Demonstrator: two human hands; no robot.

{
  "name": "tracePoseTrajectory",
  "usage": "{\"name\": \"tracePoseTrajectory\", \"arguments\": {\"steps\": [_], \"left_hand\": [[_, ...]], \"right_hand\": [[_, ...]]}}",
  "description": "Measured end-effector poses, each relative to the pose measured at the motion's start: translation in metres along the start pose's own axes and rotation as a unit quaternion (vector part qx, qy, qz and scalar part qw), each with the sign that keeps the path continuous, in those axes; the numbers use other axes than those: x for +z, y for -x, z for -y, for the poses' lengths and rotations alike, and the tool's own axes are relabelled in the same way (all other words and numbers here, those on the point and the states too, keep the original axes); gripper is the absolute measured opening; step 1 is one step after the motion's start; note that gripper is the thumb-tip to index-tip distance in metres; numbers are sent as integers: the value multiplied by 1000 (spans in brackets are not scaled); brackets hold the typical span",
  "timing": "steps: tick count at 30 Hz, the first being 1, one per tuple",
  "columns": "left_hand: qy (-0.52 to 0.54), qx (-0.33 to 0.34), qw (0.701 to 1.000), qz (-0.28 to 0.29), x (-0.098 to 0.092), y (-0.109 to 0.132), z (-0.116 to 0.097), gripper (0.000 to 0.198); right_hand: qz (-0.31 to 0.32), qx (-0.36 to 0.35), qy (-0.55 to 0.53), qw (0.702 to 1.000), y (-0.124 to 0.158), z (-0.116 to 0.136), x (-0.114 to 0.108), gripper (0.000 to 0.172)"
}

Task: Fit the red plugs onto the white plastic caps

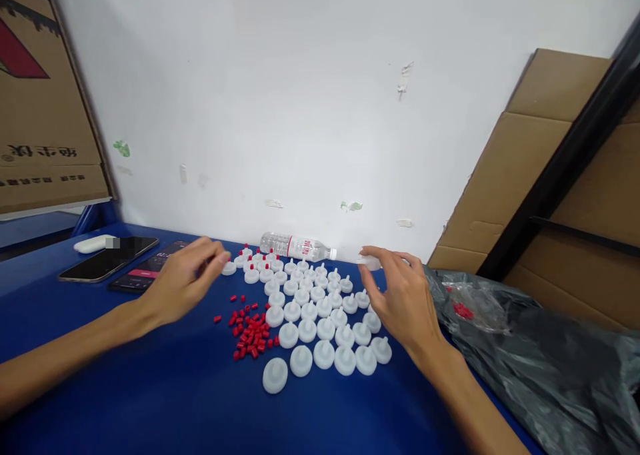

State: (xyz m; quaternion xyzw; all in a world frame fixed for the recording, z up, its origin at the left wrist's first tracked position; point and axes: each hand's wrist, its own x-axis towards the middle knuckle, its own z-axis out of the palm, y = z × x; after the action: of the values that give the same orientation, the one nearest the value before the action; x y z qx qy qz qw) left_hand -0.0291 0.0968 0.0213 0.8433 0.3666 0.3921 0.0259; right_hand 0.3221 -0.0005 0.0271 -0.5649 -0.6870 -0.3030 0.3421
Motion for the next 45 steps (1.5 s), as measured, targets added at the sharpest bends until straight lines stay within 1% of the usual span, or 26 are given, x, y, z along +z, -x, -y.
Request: {"name": "tracePoseTrajectory", "arguments": {"steps": [2,4,5,8,11,14,17,21,25,29,32,37,39,42,45], "left_hand": [[-20,11,998,64,10,2,1,27],[-27,30,992,122,20,6,3,24],[-24,40,989,142,24,7,4,23],[-21,52,983,173,32,11,9,24],[-28,30,980,194,33,11,11,30],[-35,4,980,197,34,11,12,35],[-30,-9,980,197,36,12,12,35],[-10,-17,979,201,39,13,11,33],[11,-25,978,208,39,13,7,32],[27,-34,976,214,39,13,5,26],[31,-35,977,209,40,12,6,24],[38,-28,978,202,43,12,10,25],[40,-26,978,203,45,12,11,26],[42,-25,978,201,45,12,11,28],[37,-31,981,187,43,11,14,32]], "right_hand": [[51,48,-10,997,2,-8,7,24],[92,56,-19,994,3,-14,12,22],[103,54,-23,993,4,-17,14,21],[113,59,-28,991,5,-27,19,24],[116,75,-26,990,8,-37,23,31],[110,104,-17,988,10,-47,28,37],[109,124,-13,986,12,-55,33,39],[133,136,-15,982,15,-61,38,35],[172,140,-28,975,17,-62,42,30],[205,137,-46,968,19,-61,46,31],[218,138,-54,965,20,-61,48,33],[234,145,-64,959,20,-61,48,34],[241,148,-68,957,19,-60,48,36],[251,156,-74,952,19,-58,48,47],[263,164,-85,947,21,-57,50,56]]}}
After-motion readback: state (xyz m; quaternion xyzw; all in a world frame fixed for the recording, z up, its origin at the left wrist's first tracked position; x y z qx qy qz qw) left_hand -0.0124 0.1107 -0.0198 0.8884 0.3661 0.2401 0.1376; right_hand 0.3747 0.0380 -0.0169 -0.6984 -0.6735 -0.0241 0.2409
